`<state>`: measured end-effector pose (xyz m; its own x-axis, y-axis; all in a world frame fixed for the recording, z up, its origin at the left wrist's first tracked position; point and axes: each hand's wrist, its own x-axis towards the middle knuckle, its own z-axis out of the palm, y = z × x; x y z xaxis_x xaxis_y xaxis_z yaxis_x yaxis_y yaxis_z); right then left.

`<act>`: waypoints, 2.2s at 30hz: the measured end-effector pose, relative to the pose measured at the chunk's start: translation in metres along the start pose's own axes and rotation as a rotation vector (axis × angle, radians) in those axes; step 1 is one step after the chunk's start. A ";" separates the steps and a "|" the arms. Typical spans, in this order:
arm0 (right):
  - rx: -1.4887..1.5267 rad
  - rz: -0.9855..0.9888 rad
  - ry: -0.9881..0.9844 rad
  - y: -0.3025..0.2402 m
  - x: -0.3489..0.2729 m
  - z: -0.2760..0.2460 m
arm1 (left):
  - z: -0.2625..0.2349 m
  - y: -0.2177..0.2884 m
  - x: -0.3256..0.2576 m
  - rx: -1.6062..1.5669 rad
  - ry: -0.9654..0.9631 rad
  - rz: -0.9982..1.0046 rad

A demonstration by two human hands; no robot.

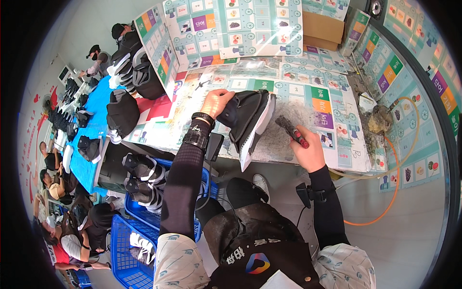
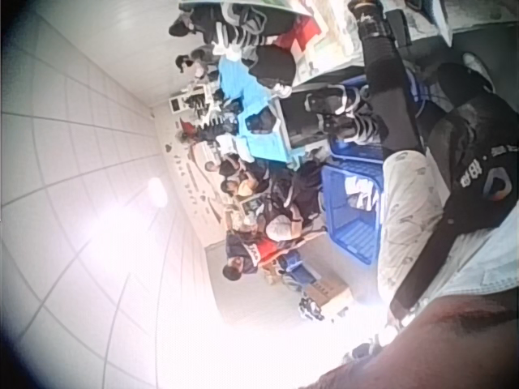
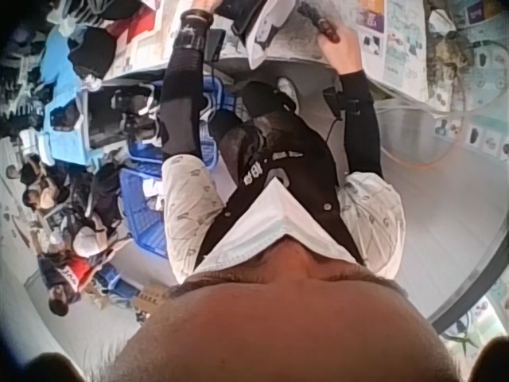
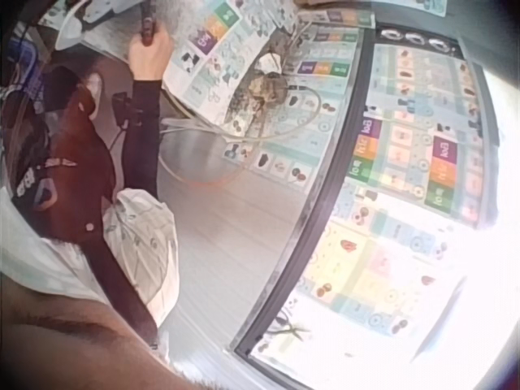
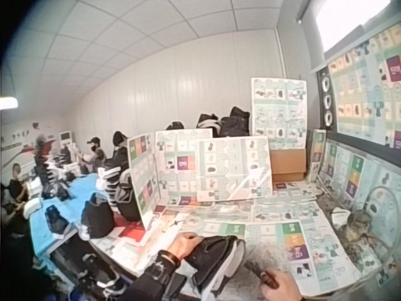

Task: The person cleans the edges and interior of black and white shoes using a small air nozzle and a brush, then picks up and handles additional shoes from a bin.

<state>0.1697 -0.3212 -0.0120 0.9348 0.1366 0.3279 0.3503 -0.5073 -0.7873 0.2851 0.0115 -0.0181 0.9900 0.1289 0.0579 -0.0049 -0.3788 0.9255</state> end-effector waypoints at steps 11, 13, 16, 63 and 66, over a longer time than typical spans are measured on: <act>0.002 0.002 -0.003 0.001 0.000 0.004 | 0.000 0.000 -0.002 -0.009 -0.002 0.015; -0.009 0.006 -0.002 0.000 -0.001 0.004 | 0.000 0.000 -0.002 -0.021 0.004 0.019; -0.020 0.018 -0.002 0.001 -0.001 0.005 | -0.001 -0.001 -0.002 -0.021 0.002 0.019; 0.486 0.301 -0.533 -0.002 -0.015 0.008 | -0.017 -0.013 -0.043 0.114 0.028 0.209; 0.476 0.338 -0.331 0.006 -0.015 0.016 | -0.015 -0.012 -0.043 0.111 0.030 0.211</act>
<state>0.1584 -0.3127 -0.0300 0.9397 0.3286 -0.0948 -0.0480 -0.1477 -0.9879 0.2402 0.0240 -0.0258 0.9641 0.0623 0.2582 -0.1940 -0.4986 0.8448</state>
